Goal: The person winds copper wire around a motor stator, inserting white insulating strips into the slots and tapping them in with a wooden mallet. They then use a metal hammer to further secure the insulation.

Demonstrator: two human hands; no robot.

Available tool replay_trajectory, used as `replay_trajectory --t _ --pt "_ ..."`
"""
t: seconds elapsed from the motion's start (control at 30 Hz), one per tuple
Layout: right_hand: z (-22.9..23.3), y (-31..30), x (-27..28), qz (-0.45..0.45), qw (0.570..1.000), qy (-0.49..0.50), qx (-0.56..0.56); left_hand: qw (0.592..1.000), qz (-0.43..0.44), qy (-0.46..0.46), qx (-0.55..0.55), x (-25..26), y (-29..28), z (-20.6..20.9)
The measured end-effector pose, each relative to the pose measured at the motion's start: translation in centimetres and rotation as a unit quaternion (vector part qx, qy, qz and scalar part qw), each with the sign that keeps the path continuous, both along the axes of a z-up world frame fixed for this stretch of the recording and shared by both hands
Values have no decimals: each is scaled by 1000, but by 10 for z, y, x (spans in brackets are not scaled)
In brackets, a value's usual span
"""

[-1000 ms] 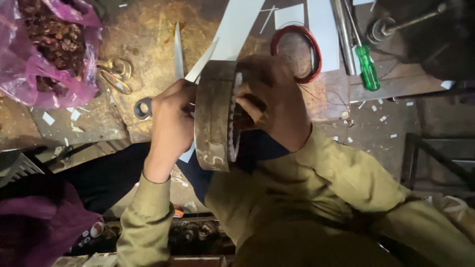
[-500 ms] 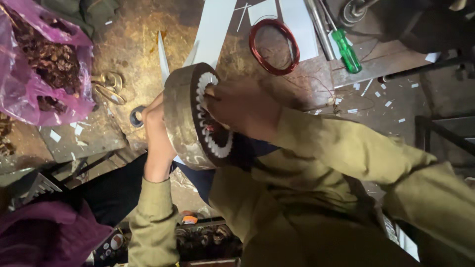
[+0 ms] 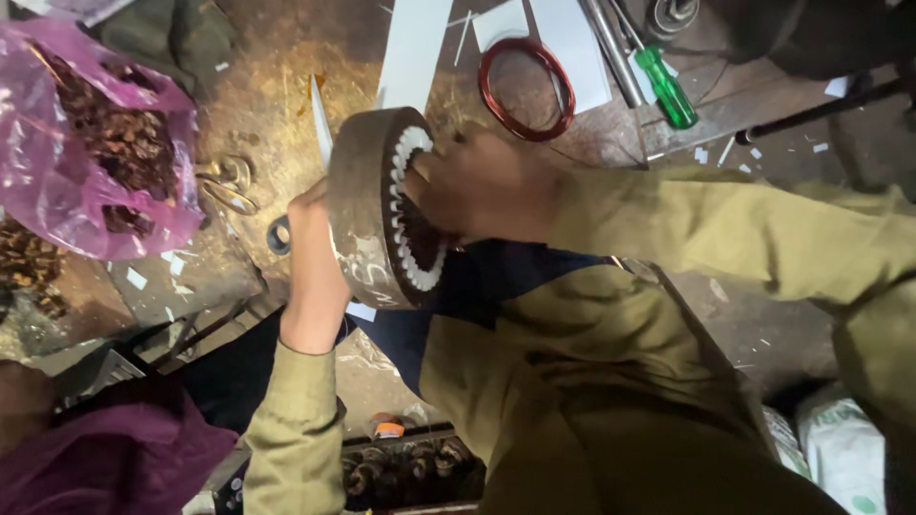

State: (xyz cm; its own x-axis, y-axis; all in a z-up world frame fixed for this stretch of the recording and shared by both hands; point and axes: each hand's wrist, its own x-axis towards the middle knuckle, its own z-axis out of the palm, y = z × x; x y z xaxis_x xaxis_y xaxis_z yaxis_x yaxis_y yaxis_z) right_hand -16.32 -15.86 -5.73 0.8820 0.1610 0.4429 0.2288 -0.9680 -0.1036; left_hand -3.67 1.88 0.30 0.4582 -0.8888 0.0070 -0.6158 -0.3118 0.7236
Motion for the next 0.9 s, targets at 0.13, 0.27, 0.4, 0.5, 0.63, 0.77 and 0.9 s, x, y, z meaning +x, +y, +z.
replay_trajectory --t 0.13,0.27,0.4,0.5,0.63,0.77,0.9 --pt "0 -13 -17 22 996 39 76 998 24 -24 59 1 -1 -6" --pt "-3 -8 -24 -18 988 -14 151 997 51 -31 41 1 4 -15" --pt "-1 1 -26 -71 955 -68 281 996 58 -52 48 2 4 -21" --pt "-1 12 -29 -133 919 -93 361 992 33 -77 96 9 3 -17" --pt "-13 14 -30 -98 918 -23 384 996 -39 -58 50 19 3 -8" --pt "-24 19 -28 -90 902 3 421 996 -4 -66 59 19 4 -19" --pt "-24 19 -26 -99 898 -32 428 986 55 -136 81 17 4 -39"
